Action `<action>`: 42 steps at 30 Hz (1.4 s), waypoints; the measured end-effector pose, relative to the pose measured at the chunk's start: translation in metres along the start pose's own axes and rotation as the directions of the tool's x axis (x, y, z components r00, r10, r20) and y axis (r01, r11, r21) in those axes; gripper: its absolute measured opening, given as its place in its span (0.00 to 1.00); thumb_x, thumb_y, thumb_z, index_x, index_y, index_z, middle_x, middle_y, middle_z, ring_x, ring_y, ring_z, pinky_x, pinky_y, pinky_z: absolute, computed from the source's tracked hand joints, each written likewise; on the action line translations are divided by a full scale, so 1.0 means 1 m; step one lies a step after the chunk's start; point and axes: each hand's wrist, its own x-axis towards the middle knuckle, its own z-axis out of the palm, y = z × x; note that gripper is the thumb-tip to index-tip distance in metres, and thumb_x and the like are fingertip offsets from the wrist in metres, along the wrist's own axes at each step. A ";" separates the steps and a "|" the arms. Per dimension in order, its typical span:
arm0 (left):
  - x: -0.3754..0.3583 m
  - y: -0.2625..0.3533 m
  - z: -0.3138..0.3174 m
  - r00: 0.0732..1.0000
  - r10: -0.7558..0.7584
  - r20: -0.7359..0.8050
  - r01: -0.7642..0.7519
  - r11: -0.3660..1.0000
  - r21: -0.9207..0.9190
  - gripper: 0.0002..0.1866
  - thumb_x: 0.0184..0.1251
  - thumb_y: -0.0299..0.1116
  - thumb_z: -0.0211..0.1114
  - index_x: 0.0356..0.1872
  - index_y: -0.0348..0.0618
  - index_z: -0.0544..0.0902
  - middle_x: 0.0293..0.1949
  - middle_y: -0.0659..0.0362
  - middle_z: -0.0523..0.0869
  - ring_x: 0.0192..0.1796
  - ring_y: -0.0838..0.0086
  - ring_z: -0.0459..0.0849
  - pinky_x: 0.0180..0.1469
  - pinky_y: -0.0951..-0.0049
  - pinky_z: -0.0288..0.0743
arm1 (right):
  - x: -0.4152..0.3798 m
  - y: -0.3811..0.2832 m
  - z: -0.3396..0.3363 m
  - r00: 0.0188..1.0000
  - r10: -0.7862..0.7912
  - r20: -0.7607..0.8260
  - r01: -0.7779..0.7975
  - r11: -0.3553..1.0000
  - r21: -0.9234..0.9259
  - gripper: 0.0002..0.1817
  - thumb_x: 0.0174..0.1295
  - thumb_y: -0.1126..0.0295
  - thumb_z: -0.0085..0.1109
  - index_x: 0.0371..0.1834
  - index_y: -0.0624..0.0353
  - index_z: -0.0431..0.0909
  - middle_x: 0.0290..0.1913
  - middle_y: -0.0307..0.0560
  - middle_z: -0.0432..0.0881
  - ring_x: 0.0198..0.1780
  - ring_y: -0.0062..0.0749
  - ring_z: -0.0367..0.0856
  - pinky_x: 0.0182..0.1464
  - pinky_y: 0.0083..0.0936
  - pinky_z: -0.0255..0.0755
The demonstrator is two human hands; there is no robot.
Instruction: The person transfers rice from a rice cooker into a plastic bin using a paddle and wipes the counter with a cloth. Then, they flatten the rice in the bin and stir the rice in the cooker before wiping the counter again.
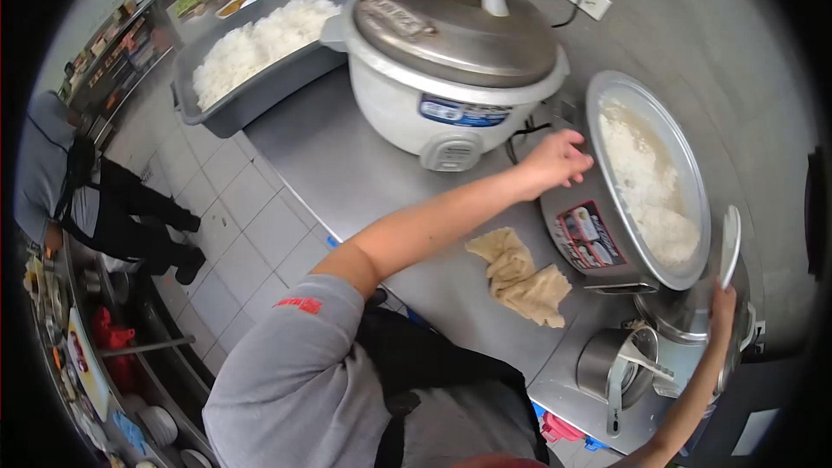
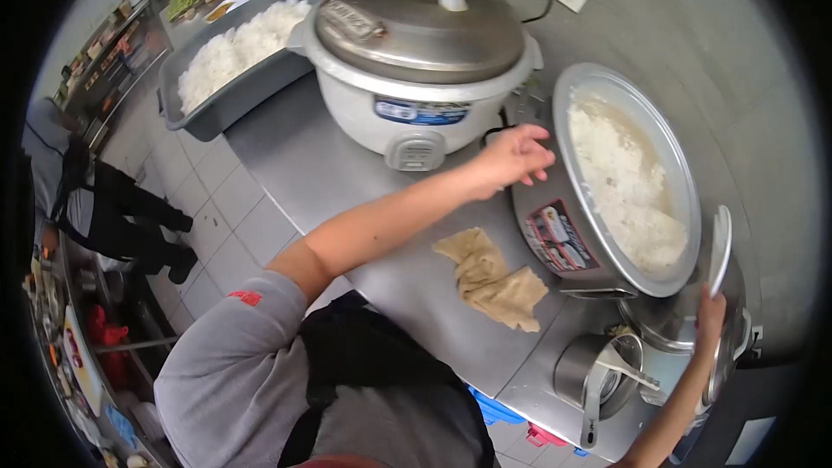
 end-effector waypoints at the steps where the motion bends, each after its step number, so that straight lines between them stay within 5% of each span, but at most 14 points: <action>1: 0.003 0.010 0.007 0.998 -0.048 -0.050 0.049 0.999 0.009 0.28 0.59 0.35 0.61 0.58 0.33 0.63 0.40 0.56 0.79 0.34 0.77 0.79 0.33 0.78 0.73 | 0.011 0.009 0.010 1.000 0.008 0.026 -0.011 0.996 0.091 0.17 0.58 0.54 0.55 0.27 0.58 0.74 0.11 0.30 0.63 0.09 0.16 0.58 0.10 0.19 0.49; 8: 0.057 0.038 0.019 0.973 -0.187 -0.134 0.211 0.957 0.199 0.17 0.60 0.37 0.61 0.44 0.36 0.76 0.30 0.59 0.81 0.27 0.80 0.78 0.25 0.80 0.72 | 0.012 -0.037 0.034 0.993 0.028 0.118 -0.063 0.950 0.304 0.15 0.54 0.62 0.60 0.17 0.60 0.72 0.12 0.38 0.68 0.11 0.24 0.64 0.12 0.23 0.56; 12: 0.083 0.035 0.021 0.953 -0.185 -0.240 0.215 0.971 0.105 0.17 0.53 0.33 0.66 0.41 0.32 0.78 0.33 0.54 0.83 0.29 0.73 0.82 0.23 0.74 0.75 | 0.043 -0.007 0.049 0.974 -0.007 0.225 -0.098 0.887 0.451 0.10 0.47 0.72 0.64 0.26 0.66 0.74 0.17 0.39 0.73 0.15 0.25 0.69 0.14 0.25 0.61; 15: 0.119 0.013 0.006 0.932 -0.089 -0.351 0.174 0.960 0.219 0.17 0.47 0.23 0.67 0.40 0.26 0.76 0.36 0.48 0.81 0.35 0.62 0.83 0.31 0.63 0.79 | 0.053 0.000 0.066 0.924 -0.178 0.339 -0.168 0.608 0.776 0.23 0.44 0.80 0.60 0.48 0.73 0.71 0.42 0.54 0.79 0.43 0.41 0.80 0.48 0.32 0.75; 18: 0.113 0.037 0.019 0.930 -0.034 -0.367 0.115 0.972 0.203 0.14 0.39 0.22 0.68 0.29 0.24 0.79 0.26 0.50 0.80 0.26 0.68 0.80 0.21 0.68 0.73 | 0.090 0.016 0.065 0.950 0.119 0.290 -0.257 0.825 0.503 0.20 0.41 0.66 0.65 0.37 0.66 0.75 0.29 0.45 0.78 0.23 0.34 0.75 0.14 0.29 0.57; 19: 0.124 0.036 0.020 0.917 0.004 -0.399 0.103 0.964 0.246 0.13 0.38 0.24 0.68 0.26 0.25 0.79 0.25 0.51 0.79 0.25 0.69 0.78 0.21 0.68 0.71 | 0.089 0.012 0.063 0.934 0.089 0.347 -0.273 0.804 0.529 0.20 0.43 0.67 0.63 0.39 0.66 0.75 0.33 0.47 0.79 0.30 0.37 0.78 0.23 0.30 0.68; 22: 0.137 0.052 0.031 0.901 0.071 -0.428 0.087 0.937 0.339 0.13 0.39 0.27 0.68 0.25 0.26 0.79 0.24 0.51 0.79 0.25 0.70 0.77 0.24 0.67 0.70 | 0.115 0.028 0.073 0.915 0.051 0.400 -0.347 0.604 0.718 0.20 0.46 0.66 0.61 0.43 0.61 0.73 0.36 0.43 0.79 0.33 0.36 0.79 0.30 0.29 0.73; 30: 0.109 0.139 0.067 0.928 0.025 -0.372 -0.013 0.999 0.036 0.17 0.39 0.25 0.65 0.35 0.32 0.75 0.27 0.50 0.76 0.30 0.64 0.75 0.25 0.63 0.67 | 0.095 -0.016 0.000 0.938 0.079 0.338 -0.321 0.561 0.763 0.16 0.45 0.65 0.62 0.37 0.55 0.73 0.31 0.40 0.78 0.28 0.27 0.78 0.20 0.24 0.71; 33: 0.142 0.133 0.056 0.950 0.247 -0.192 -0.262 0.964 -0.053 0.17 0.41 0.25 0.66 0.36 0.33 0.76 0.28 0.51 0.77 0.29 0.66 0.75 0.27 0.63 0.67 | 0.054 -0.047 -0.016 0.931 -0.234 0.280 -0.132 0.499 0.856 0.18 0.50 0.62 0.59 0.42 0.60 0.74 0.36 0.45 0.79 0.35 0.34 0.79 0.35 0.29 0.76; 34: 0.149 0.131 0.047 0.965 0.255 -0.067 -0.257 0.966 -0.028 0.13 0.45 0.27 0.64 0.35 0.34 0.78 0.30 0.51 0.78 0.29 0.66 0.76 0.30 0.62 0.69 | 0.060 -0.036 -0.031 0.870 -0.306 0.386 -0.178 0.535 0.826 0.20 0.51 0.66 0.58 0.46 0.65 0.74 0.45 0.47 0.79 0.46 0.37 0.77 0.51 0.31 0.71; 35: 0.182 0.115 0.042 0.964 0.266 0.015 -0.263 0.959 -0.109 0.10 0.48 0.29 0.63 0.32 0.34 0.79 0.29 0.51 0.79 0.30 0.65 0.76 0.30 0.61 0.69 | 0.054 -0.038 -0.033 0.921 -0.175 0.347 -0.195 0.564 0.802 0.19 0.51 0.66 0.59 0.45 0.65 0.74 0.44 0.47 0.79 0.45 0.37 0.77 0.50 0.29 0.71; 36: 0.135 0.132 0.054 0.988 0.148 -0.053 -0.156 0.963 -0.221 0.10 0.48 0.29 0.64 0.30 0.35 0.79 0.28 0.52 0.79 0.28 0.65 0.76 0.28 0.62 0.69 | 0.062 -0.017 -0.033 0.916 -0.341 0.209 0.026 0.572 0.820 0.18 0.51 0.68 0.60 0.43 0.65 0.74 0.43 0.48 0.79 0.42 0.37 0.78 0.49 0.28 0.72; 38: 0.113 0.137 0.052 0.991 0.130 -0.028 -0.133 0.970 -0.201 0.06 0.46 0.27 0.64 0.24 0.40 0.76 0.21 0.59 0.73 0.19 0.75 0.69 0.18 0.74 0.60 | 0.064 -0.036 -0.030 0.942 0.018 0.336 -0.310 0.432 0.847 0.19 0.49 0.70 0.63 0.44 0.65 0.73 0.42 0.51 0.79 0.41 0.37 0.78 0.47 0.31 0.74; 42: 0.106 0.123 0.049 0.976 -0.028 -0.217 0.037 0.998 0.042 0.08 0.47 0.27 0.64 0.19 0.44 0.72 0.17 0.63 0.66 0.18 0.80 0.62 0.17 0.78 0.49 | 0.060 -0.051 -0.003 0.953 0.067 0.294 -0.296 0.397 0.869 0.32 0.47 0.67 0.67 0.55 0.65 0.64 0.47 0.53 0.76 0.45 0.42 0.77 0.48 0.36 0.74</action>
